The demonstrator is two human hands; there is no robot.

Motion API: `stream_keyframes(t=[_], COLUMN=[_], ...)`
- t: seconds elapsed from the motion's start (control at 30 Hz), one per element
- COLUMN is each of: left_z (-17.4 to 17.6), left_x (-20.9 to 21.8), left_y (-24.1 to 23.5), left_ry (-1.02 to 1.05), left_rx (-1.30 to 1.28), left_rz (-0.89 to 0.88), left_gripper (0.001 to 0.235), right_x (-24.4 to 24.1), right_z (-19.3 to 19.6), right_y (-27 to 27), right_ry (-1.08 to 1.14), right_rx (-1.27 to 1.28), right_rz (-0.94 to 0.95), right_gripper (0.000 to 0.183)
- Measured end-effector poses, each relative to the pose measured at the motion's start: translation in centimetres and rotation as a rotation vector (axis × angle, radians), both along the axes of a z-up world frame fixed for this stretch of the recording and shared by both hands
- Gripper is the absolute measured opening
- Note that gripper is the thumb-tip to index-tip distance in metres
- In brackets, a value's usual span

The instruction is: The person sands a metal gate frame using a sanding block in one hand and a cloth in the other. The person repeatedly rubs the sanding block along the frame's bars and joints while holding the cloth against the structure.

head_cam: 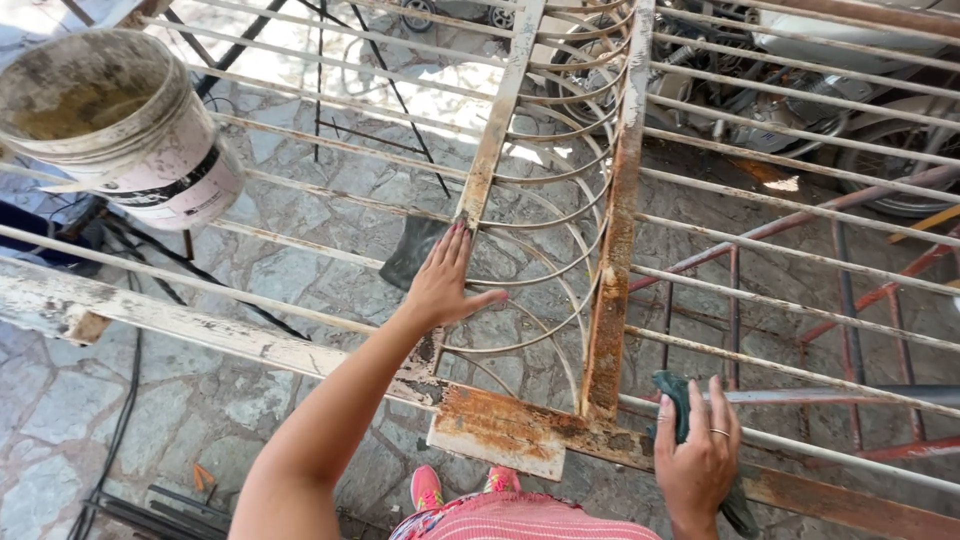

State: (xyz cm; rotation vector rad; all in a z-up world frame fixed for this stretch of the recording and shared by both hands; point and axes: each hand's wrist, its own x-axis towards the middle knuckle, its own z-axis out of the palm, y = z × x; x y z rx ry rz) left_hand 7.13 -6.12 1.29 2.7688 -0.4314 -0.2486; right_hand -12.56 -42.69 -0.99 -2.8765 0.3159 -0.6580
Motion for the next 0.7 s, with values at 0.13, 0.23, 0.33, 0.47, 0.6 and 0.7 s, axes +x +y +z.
stream_keyframes(t=[0.13,0.23,0.33,0.47,0.6,0.7], left_z=[1.3,0.5,0.9,0.7,0.4,0.5], left_x=[-6.0,-6.3,-1.8,1.0,-5.9,-7.2], left_y=[1.2,1.7,0.9,-0.3,1.3,2.2], left_ry=[-0.046,-0.005,0.002,-0.003,-0.119,-0.027], left_rx=[0.030,0.038,-0.004,-0.017,-0.018,-0.044], left_rz=[-0.072,-0.133,-0.096,-0.007,-0.079,-0.078], left_gripper=[0.126,0.118,0.118,0.122,0.118,0.114], right_x=[-0.1,-0.3,-0.1,-0.5,-0.5,-0.3], right_z=[1.5,1.5,1.6,1.7,1.8,1.8], right_y=[1.1,0.8,0.6,0.5,0.5,0.4], right_ry=[-0.017,-0.053,-0.053,-0.058,-0.097,-0.082], right_rx=[0.031,-0.006,0.021,0.026,0.012,0.010], right_rz=[0.001,0.014,0.066,0.112,0.144,0.156], right_gripper=[0.054,0.054,0.056,0.057,0.053,0.053])
